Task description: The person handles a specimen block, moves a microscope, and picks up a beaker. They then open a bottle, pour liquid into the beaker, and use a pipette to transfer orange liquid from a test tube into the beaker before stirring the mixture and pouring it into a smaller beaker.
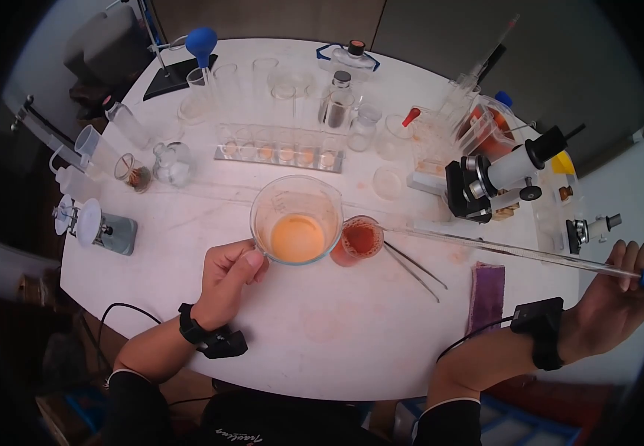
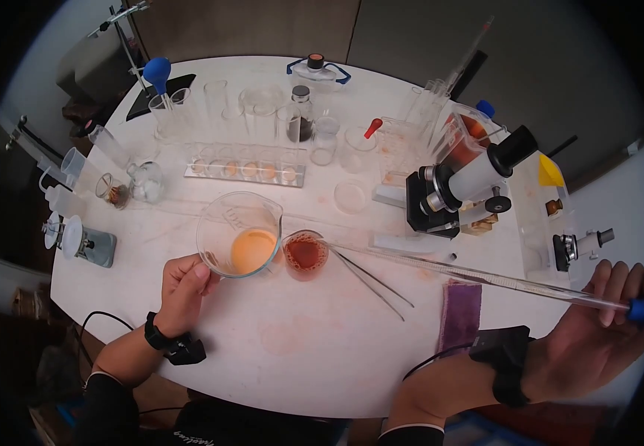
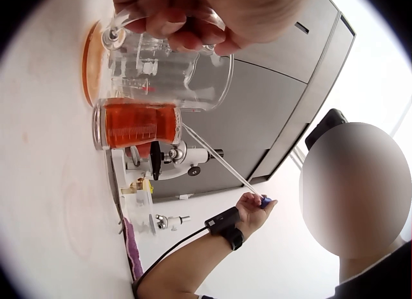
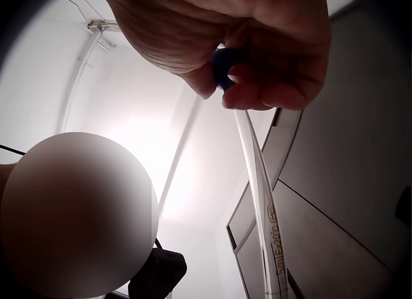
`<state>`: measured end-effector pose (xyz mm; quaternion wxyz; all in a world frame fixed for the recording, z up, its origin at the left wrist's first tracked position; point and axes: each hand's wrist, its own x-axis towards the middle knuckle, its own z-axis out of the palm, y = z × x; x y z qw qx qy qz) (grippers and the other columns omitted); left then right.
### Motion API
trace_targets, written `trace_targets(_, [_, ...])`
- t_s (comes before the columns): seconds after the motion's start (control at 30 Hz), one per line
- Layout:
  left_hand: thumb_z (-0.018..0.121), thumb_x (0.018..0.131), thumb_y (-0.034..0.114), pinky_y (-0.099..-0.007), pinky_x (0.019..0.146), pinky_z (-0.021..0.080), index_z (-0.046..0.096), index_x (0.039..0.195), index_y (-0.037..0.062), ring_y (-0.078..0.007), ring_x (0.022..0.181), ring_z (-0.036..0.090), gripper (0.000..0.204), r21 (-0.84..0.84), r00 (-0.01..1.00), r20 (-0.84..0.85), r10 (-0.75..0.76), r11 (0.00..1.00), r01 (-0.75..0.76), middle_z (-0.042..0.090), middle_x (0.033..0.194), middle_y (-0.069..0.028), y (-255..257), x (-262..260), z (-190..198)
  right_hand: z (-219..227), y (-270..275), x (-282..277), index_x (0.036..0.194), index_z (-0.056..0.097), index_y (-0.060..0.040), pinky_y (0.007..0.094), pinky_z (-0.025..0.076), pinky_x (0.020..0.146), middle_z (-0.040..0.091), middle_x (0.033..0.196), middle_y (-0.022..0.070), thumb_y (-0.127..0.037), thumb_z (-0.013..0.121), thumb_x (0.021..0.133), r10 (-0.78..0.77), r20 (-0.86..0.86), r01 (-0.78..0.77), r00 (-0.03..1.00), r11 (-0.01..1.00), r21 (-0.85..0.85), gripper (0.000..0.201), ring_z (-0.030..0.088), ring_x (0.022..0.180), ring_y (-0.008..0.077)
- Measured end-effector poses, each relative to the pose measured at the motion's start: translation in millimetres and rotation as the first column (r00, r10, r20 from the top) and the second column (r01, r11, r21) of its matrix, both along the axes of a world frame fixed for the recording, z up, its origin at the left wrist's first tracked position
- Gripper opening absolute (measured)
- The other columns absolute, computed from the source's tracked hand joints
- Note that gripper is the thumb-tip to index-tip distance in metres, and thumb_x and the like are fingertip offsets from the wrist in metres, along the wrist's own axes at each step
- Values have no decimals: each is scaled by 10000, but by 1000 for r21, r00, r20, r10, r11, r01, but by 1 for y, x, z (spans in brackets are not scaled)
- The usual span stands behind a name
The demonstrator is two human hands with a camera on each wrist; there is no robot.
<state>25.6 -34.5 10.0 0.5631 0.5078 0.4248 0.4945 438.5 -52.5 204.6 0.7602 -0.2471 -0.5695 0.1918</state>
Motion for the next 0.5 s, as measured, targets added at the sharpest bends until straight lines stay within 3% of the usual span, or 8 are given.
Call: trace_targets(0.5, [541,960,224,-249,602,292,453,655,54,-80,641,370,360,51,993,73,98,994,-101,470,660,6,9,-5,-1,-1,8,-3,1064,370,5,296,332,779,326,836,33,-250,468,1023,103,47,-101,994,994,-46,276,366,699,115])
